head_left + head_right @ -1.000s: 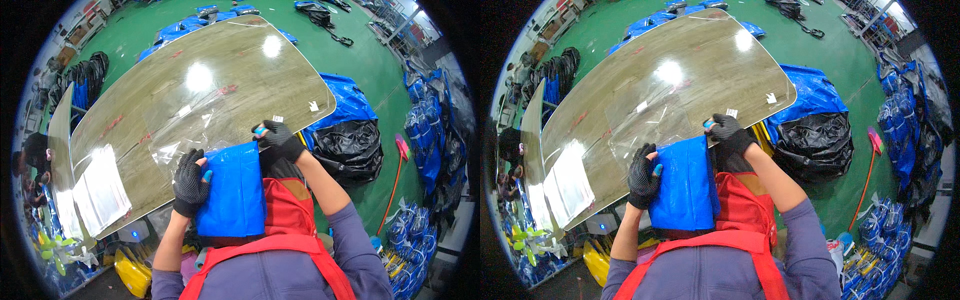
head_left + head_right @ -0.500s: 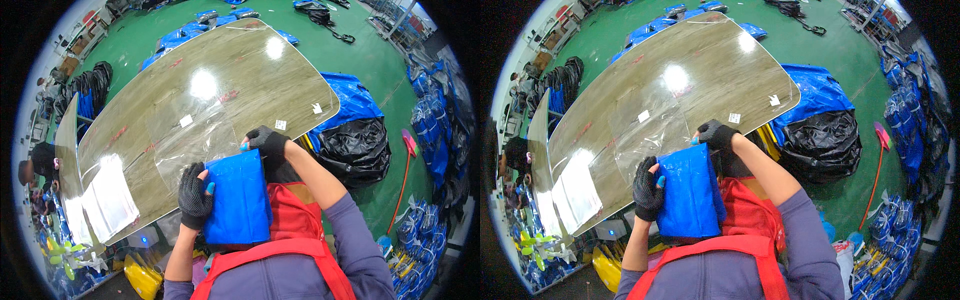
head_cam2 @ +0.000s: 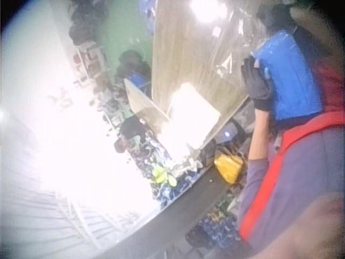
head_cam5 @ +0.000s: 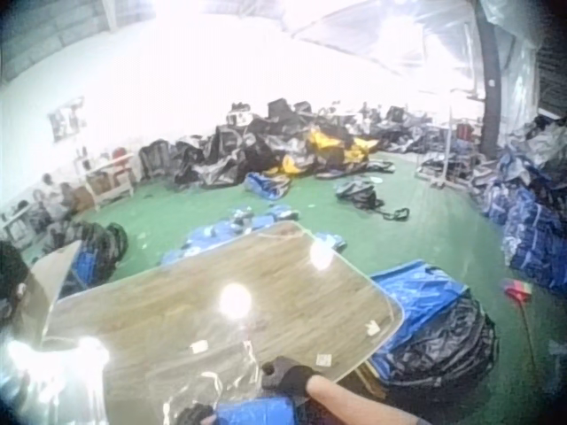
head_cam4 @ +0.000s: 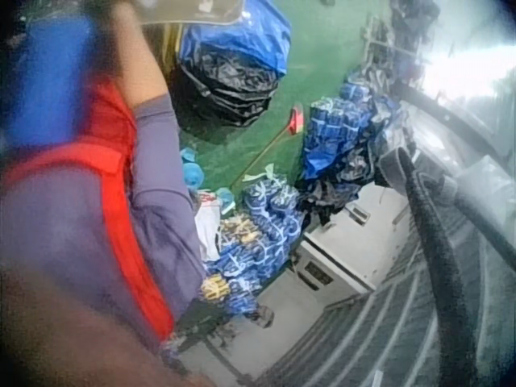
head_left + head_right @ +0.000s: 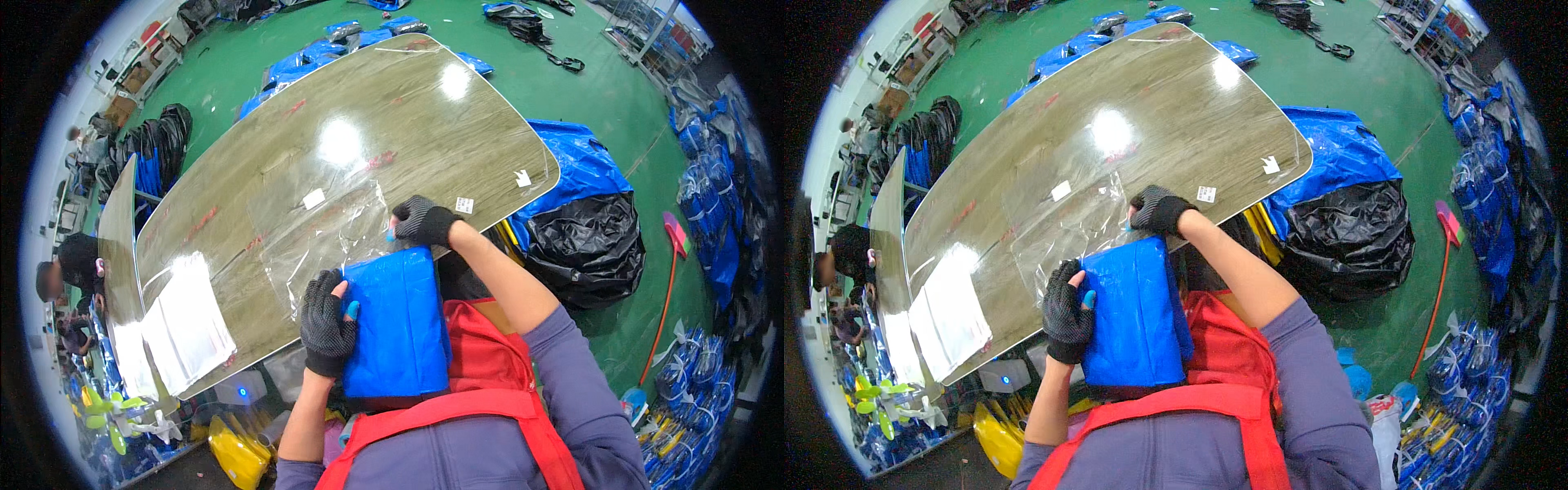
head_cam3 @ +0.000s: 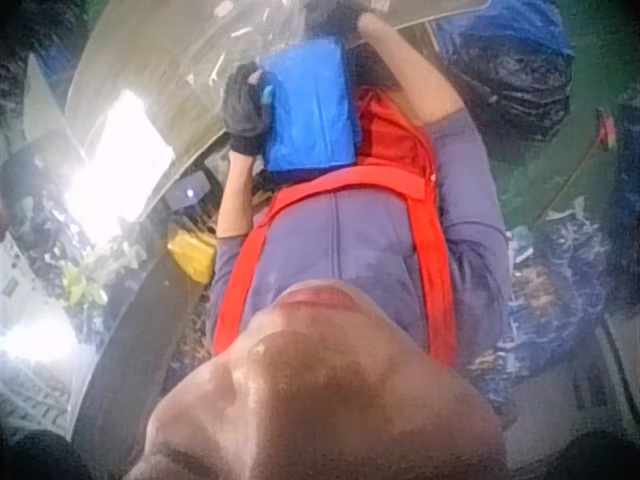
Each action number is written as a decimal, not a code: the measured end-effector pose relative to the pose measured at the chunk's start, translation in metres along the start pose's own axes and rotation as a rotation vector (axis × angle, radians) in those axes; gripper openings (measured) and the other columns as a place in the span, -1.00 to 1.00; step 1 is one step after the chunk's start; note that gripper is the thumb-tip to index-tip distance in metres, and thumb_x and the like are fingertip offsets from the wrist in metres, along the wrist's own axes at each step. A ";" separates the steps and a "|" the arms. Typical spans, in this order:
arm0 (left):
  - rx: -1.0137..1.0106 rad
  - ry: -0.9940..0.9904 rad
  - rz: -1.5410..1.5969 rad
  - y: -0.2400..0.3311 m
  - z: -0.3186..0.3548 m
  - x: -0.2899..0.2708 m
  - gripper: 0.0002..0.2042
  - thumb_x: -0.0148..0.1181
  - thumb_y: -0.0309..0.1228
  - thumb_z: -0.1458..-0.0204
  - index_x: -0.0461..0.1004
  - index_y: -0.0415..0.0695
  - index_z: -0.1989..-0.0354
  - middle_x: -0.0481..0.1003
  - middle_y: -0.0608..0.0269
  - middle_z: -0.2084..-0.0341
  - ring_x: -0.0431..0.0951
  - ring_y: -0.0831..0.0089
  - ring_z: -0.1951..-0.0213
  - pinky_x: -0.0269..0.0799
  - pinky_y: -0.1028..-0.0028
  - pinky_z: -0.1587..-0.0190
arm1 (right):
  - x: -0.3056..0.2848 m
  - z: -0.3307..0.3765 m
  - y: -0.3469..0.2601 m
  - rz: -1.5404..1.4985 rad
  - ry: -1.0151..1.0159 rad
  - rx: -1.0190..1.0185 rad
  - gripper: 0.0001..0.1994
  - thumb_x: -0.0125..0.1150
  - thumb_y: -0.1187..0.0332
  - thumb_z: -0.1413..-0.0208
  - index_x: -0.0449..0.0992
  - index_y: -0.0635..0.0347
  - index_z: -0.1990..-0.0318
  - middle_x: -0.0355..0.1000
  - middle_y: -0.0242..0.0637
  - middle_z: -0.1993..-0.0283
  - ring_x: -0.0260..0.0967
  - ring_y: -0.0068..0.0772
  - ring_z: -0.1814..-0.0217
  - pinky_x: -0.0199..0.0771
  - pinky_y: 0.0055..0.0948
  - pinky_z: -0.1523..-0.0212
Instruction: The person repeatedly folds blue and black soft goods on a table and places them into clear plastic bags. The person handles each item one at a time, folds it, and inserts it into a bag, repeating this cycle throughout the clip.
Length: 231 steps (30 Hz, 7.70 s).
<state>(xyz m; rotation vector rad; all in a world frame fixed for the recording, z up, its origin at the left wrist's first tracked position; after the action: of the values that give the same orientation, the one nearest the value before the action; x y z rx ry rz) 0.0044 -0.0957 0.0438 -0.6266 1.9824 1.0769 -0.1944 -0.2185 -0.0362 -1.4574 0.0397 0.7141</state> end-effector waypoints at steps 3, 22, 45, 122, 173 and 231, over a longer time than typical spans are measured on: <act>-0.042 -0.029 -0.020 -0.005 0.001 0.003 -0.62 0.14 -0.37 -0.03 0.39 -0.23 -0.03 0.38 -0.13 -0.06 0.33 -0.10 -0.14 0.19 0.08 -0.21 | -0.021 0.023 0.011 -0.293 0.057 -0.002 -0.81 0.21 0.26 0.00 0.50 0.20 0.36 0.48 -0.31 0.44 0.41 -0.49 0.39 0.41 -0.45 0.33; -0.106 0.006 -0.083 0.000 -0.017 0.010 -0.52 0.20 -0.25 0.00 0.35 -0.18 -0.11 0.43 -0.03 0.05 0.41 0.00 0.02 0.28 0.14 -0.07 | -0.022 0.080 0.027 -0.331 0.431 0.143 -0.64 0.18 0.10 -0.14 0.51 0.31 0.25 0.45 -0.33 0.45 0.36 -0.54 0.36 0.39 -0.45 0.29; -0.248 0.203 -0.105 -0.058 -0.018 0.008 -0.52 0.29 -0.34 0.04 0.37 -0.20 -0.08 0.44 -0.07 0.12 0.45 0.05 0.10 0.35 0.21 0.03 | 0.001 0.175 -0.032 0.238 0.298 -0.170 -0.76 0.20 0.28 -0.02 0.53 0.25 0.24 0.50 -0.04 0.27 0.47 -0.04 0.23 0.46 -0.26 0.17; -0.286 -0.368 1.444 0.042 0.072 0.047 -0.15 0.33 -0.01 0.07 0.10 -0.22 -0.32 0.19 0.05 -0.28 0.20 0.28 -0.25 0.04 0.29 -0.31 | 0.045 0.221 -0.024 -0.558 0.278 0.229 -0.19 0.38 0.06 0.08 0.15 0.26 -0.27 0.37 -0.08 -0.07 0.31 -0.18 -0.12 0.28 -0.15 -0.21; -0.276 0.332 0.988 -0.009 -0.048 0.007 -0.77 0.39 -0.36 0.09 0.50 -0.14 0.31 0.43 0.31 0.30 0.42 0.49 0.21 0.36 0.48 0.05 | -0.061 0.155 -0.059 -0.443 0.584 -0.214 -0.72 0.17 0.26 -0.18 0.56 0.30 0.11 0.55 -0.22 0.16 0.42 -0.43 0.08 0.35 -0.42 -0.03; -0.746 -0.093 1.234 -0.089 -0.039 0.083 -0.68 0.15 -0.25 -0.14 0.43 -0.20 0.04 0.53 0.24 0.28 0.50 0.46 0.24 0.41 0.50 0.19 | -0.050 0.074 0.046 -0.626 0.431 0.063 -0.74 0.15 0.29 -0.15 0.49 0.30 0.12 0.49 -0.37 0.22 0.37 -0.55 0.13 0.36 -0.52 0.07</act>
<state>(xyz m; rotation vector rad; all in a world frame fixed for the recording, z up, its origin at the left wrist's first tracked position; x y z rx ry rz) 0.0052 -0.1795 -0.0525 0.4407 1.7669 2.5550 -0.2846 -0.1746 -0.0438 -1.4319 -0.0612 -0.1125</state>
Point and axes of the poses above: each hand's wrist, its own z-axis away from the middle knuckle, its own x-axis out of the palm, y = z × x, the point moved 8 cm from there along -z, towards the middle knuckle
